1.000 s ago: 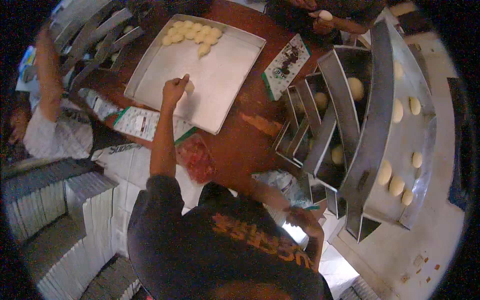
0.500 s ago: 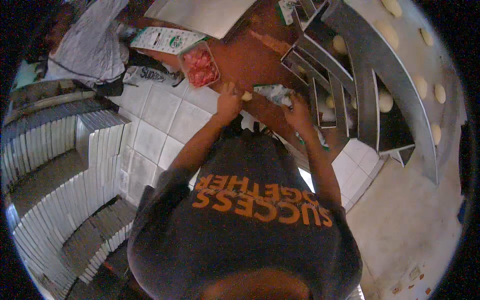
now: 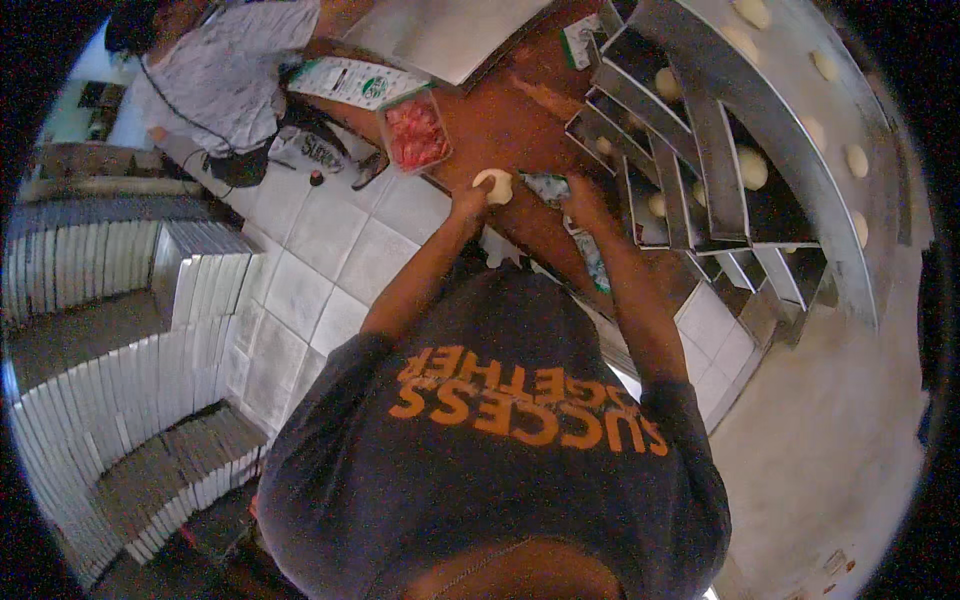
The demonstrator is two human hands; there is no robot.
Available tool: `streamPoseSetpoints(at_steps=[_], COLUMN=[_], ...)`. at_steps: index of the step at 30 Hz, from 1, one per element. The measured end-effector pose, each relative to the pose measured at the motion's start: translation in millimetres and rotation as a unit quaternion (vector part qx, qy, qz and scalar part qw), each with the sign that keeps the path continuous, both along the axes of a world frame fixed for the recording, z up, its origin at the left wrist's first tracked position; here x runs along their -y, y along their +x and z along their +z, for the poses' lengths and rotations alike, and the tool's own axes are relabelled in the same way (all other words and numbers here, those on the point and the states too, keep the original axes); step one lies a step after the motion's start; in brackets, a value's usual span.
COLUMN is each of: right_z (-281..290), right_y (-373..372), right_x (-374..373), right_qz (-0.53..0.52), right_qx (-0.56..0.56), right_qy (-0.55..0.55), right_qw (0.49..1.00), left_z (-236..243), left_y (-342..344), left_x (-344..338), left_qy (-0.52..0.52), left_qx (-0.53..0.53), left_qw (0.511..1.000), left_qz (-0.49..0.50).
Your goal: The person prepares dough balls by filling them with a mixture and then places them onto metal baking trays, stacking the trays as they are filled.
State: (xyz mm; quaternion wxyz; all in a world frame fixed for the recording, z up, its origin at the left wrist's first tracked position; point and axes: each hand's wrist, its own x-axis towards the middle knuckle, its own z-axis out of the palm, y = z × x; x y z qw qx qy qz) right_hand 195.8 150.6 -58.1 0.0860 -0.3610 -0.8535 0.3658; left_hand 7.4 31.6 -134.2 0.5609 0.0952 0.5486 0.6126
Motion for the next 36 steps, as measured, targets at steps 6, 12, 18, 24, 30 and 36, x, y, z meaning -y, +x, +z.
streamPoseSetpoints(at_steps=[6,12,18,24,30,36], right_z=[36.3,8.3,21.6,-7.9,76.7,103.7], right_y=[25.0,36.5,19.2,-5.7,-33.1,-10.6], right_x=[19.9,14.9,11.7,14.0,46.9,80.8], right_qz=[-0.040,-0.038,-0.074,-0.224,-0.320,-0.225], right_qx=[0.057,0.078,0.160,-0.096,-0.359,-0.269], right_qy=[-0.032,0.017,0.058,-0.058,-0.357,0.228], right_qw=[0.997,0.996,0.983,0.968,0.801,0.908], left_z=[4.4,6.5,33.2,108.3,102.0,163.4], left_y=[23.3,28.5,-8.4,-4.0,21.0,66.7], left_x=[-18.8,-34.6,-30.5,-8.6,-5.4,-1.7], left_qy=[0.016,0.051,0.128,0.181,0.145,0.250], left_qx=[0.173,0.217,0.289,0.398,0.286,0.483], left_qw=[0.984,0.974,0.945,0.897,0.947,0.825], left_qz=[-0.042,-0.031,0.079,-0.062,-0.027,-0.157])
